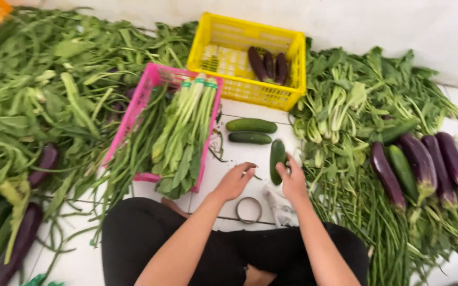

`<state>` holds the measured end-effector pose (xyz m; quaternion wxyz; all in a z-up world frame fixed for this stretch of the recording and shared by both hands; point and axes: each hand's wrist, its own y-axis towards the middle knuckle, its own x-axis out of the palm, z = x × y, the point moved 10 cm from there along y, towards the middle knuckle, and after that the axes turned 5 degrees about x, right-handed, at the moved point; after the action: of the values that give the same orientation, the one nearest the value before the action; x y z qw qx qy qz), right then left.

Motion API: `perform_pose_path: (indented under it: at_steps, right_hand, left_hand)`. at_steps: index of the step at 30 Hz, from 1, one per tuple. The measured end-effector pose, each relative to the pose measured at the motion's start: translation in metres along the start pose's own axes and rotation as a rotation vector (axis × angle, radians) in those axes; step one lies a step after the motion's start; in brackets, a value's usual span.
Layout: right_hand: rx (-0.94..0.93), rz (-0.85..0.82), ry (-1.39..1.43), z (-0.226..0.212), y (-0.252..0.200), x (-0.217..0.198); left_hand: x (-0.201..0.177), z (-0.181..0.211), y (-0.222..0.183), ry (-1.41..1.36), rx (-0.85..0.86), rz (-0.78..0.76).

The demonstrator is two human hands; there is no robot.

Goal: A person sits on the floor and cleans cucumbers by wiping them with a white cloth.

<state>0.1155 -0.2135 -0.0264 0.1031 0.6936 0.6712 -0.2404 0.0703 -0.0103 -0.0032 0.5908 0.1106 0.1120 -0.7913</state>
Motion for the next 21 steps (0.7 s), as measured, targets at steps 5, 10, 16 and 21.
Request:
perform_pose_path:
  at_steps: [5, 10, 16, 21]
  right_hand:
    - [0.037, -0.147, 0.121, -0.028, -0.063, 0.044]
    - [-0.048, -0.238, 0.111, -0.055, -0.074, 0.040]
    - [0.056, -0.111, -0.160, 0.009, -0.038, 0.015]
    - [0.119, -0.170, -0.328, 0.059, -0.006, 0.022]
  left_hand:
    - [0.002, 0.056, -0.026, -0.261, -0.062, -0.008]
    - [0.013, -0.010, -0.004, -0.734, -0.117, 0.096]
    - [-0.006, -0.029, 0.002, -0.804, -0.152, 0.253]
    - [-0.006, -0.033, 0.006, -1.167, -0.217, 0.295]
